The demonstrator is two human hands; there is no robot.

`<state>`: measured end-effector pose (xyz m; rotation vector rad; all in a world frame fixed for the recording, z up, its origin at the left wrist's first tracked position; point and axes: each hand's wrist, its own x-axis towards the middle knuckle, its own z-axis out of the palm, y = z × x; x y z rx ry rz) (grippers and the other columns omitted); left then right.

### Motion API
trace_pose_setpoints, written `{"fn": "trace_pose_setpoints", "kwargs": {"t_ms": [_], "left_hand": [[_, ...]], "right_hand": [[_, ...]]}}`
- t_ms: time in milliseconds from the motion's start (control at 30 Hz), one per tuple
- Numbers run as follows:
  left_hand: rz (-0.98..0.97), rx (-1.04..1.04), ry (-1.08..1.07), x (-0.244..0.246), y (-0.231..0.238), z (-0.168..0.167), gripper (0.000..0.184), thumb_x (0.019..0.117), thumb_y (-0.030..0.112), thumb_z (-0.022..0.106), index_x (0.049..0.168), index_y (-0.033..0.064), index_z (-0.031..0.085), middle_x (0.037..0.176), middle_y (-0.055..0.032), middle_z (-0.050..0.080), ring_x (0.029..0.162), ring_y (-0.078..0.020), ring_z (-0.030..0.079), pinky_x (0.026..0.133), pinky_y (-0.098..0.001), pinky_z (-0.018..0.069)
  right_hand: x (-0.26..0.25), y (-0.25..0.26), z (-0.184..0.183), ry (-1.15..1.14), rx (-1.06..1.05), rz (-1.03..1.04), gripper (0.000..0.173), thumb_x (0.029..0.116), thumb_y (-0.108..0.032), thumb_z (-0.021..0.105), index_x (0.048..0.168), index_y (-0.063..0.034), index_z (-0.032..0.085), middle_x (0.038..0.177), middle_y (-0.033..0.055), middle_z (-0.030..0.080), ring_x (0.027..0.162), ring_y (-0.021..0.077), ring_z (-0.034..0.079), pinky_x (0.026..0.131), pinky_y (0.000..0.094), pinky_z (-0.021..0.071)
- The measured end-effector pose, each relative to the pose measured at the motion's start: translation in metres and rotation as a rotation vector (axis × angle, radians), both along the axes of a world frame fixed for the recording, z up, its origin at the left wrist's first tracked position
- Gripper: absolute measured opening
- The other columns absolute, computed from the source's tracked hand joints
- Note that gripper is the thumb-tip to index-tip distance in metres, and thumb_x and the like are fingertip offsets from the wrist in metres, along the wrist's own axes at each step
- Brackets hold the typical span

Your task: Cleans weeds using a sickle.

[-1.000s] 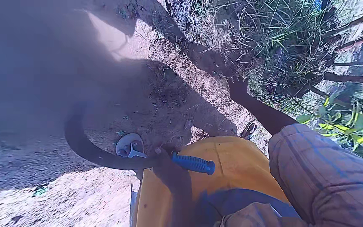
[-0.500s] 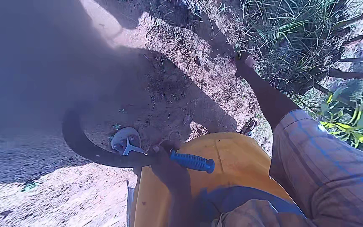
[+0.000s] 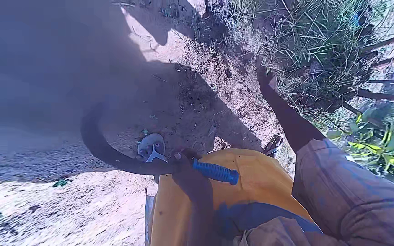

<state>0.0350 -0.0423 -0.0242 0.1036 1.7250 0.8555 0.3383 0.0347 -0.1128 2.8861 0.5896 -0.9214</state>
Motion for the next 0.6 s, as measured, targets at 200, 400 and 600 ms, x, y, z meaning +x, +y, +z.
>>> {"fn": "trace_pose_setpoints", "kwargs": {"t_ms": [200,400,600], "left_hand": [[0.066,0.066,-0.01,-0.001,0.025,0.012,0.026,0.1111,0.009,0.03,0.114,0.0013,0.055,0.077,0.0059,0.065,0.065,-0.0018,0.065,0.063,-0.0177,0.0565],[0.042,0.096,0.005,0.0,0.022,0.011,0.027,0.1116,0.01,0.029,0.12,0.0007,0.053,0.077,0.0083,0.065,0.067,-0.0002,0.066,0.066,-0.0177,0.0575],[-0.004,0.047,0.033,0.01,0.012,0.003,0.027,0.1122,0.011,0.031,0.122,0.0008,0.054,0.08,0.0058,0.066,0.069,-0.0024,0.067,0.068,-0.0194,0.0587]], "right_hand": [[-0.038,0.008,0.01,-0.151,0.276,-0.302,0.05,0.1121,-0.034,0.04,0.135,0.0071,0.057,0.129,0.0286,0.063,0.12,0.0361,0.062,0.106,0.0512,0.0464],[-0.071,0.12,0.036,-0.148,0.535,-0.122,0.04,0.1112,-0.026,0.043,0.127,0.0044,0.063,0.11,0.0204,0.068,0.102,0.0281,0.064,0.094,0.0451,0.0496],[-0.275,0.174,0.015,0.518,0.837,0.515,0.009,0.0922,0.003,0.064,0.091,0.0056,0.073,0.075,0.0121,0.067,0.073,0.0202,0.065,0.069,0.0355,0.0521]]}}
